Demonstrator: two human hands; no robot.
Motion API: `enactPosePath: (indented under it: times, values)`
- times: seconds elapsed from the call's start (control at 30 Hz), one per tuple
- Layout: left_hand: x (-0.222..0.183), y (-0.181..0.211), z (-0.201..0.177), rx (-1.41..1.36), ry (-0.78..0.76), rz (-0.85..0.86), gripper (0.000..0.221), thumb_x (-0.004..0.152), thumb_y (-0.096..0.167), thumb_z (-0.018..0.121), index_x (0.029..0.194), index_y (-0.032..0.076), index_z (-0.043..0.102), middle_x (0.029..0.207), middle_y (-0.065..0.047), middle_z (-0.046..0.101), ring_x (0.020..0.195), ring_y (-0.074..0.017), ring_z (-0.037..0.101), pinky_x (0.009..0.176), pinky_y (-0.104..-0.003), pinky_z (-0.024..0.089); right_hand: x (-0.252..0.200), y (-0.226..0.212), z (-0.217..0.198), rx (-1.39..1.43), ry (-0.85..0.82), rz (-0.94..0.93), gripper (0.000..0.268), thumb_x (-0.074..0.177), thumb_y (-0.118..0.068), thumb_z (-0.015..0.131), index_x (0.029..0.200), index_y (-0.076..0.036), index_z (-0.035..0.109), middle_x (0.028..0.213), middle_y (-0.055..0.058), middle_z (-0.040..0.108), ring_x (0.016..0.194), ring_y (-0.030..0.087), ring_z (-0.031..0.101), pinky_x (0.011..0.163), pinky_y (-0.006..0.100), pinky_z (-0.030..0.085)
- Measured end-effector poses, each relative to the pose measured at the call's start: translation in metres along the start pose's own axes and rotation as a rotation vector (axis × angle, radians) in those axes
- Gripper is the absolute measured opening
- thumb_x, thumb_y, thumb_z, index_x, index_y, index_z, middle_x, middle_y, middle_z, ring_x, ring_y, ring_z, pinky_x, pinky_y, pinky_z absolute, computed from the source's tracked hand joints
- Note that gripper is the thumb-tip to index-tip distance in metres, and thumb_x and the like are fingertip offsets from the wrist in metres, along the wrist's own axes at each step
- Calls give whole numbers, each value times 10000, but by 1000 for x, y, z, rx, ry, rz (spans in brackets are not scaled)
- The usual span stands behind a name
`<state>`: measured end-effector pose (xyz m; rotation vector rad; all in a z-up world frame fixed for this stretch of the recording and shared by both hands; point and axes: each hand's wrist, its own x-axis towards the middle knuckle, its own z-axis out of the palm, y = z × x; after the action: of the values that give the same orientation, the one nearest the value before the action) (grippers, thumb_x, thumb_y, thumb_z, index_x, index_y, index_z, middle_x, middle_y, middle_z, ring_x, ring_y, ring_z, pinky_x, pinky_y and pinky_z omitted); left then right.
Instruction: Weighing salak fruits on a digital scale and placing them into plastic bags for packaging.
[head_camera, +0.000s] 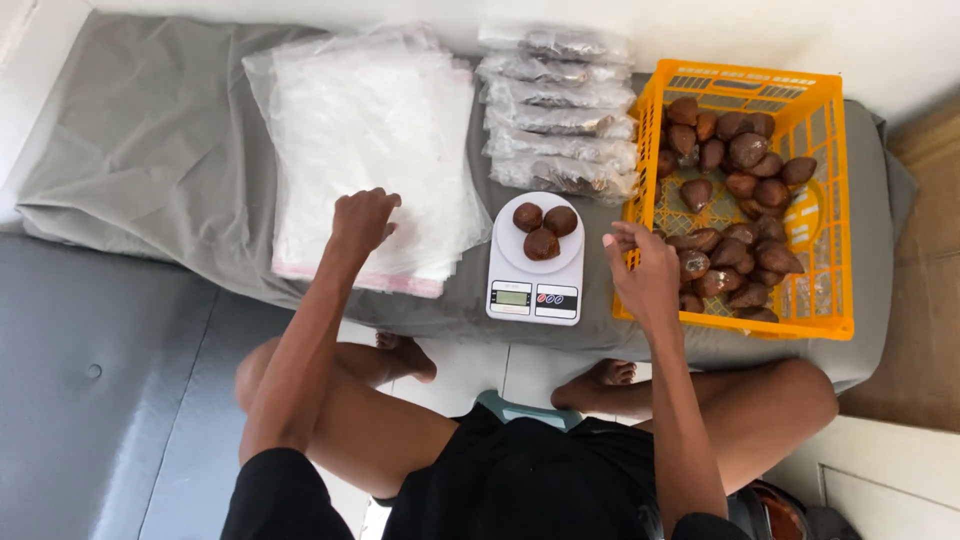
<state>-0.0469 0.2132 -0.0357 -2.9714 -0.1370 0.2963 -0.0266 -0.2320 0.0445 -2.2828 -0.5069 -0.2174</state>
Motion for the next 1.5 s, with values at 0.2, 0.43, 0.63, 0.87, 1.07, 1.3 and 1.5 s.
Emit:
enactPosePath:
  times: [0.2, 0.43, 0.63, 0.87, 1.07, 1.3, 1.5]
  values:
    - [20, -1, 20, -56, 153, -51, 310, 886, 153, 777, 1165, 285, 756, 920, -19, 782, 839, -238, 768, 746, -428, 629, 1, 6, 3, 19, -4, -2, 224, 1097, -218, 634, 1226, -44, 690, 1004, 150, 727, 995, 343, 701, 922, 493, 481]
    - [-24, 2, -92, -49, 921, -86, 153, 906, 97, 715, 1049, 140, 747, 914, -42, 670, 807, -232, 710, 705, -389, 580, -1, -3, 0, -19, -5, 20, 249, 1082, -255, 652, 1228, -57, 689, 1013, 140, 734, 1001, 344, 705, 920, 503, 483]
    - [-62, -3, -140, -99, 1452, -135, 188, 1052, 86, 510, 1116, 115, 684, 1035, -37, 585, 913, -201, 647, 748, -326, 509, 0, -17, 5, -200, 4, -84, 303, 1065, -248, 660, 1303, -60, 673, 1086, 142, 740, 1014, 309, 718, 930, 483, 530]
    - [-68, -8, -130, -249, 1593, 118, 149, 1072, 75, 489, 1158, 82, 611, 1006, -66, 649, 865, -249, 675, 808, -390, 529, 13, -46, 21, -39, 11, -144, 472, 1009, -241, 673, 1430, -62, 558, 1201, 174, 679, 1075, 329, 687, 946, 529, 538]
    - [-64, -10, -113, -95, 1572, 278, 199, 1024, 59, 601, 1161, 200, 569, 956, -18, 672, 790, -220, 675, 899, -460, 488, 53, -90, 20, -63, 132, -299, 782, 937, -227, 757, 1584, -157, 324, 1463, 191, 434, 1279, 366, 550, 1071, 565, 466]
    - [-64, -4, -105, 16, 1613, 303, 145, 1051, 131, 606, 1098, 262, 567, 826, 43, 619, 692, -156, 618, 932, -443, 450, 104, -114, 22, -198, 207, -404, 1075, 886, -116, 829, 1672, -260, 110, 1650, 190, 231, 1470, 412, 364, 1164, 659, 361]
    - [-66, -15, -110, 58, 1612, 215, 213, 1005, 129, 697, 1085, 264, 552, 793, 79, 642, 689, -139, 635, 953, -458, 396, 120, -97, 33, -288, 160, -504, 146, 943, -199, 773, 1006, -248, 651, 1425, 7, 626, 1443, 295, 467, 1158, 579, 205]
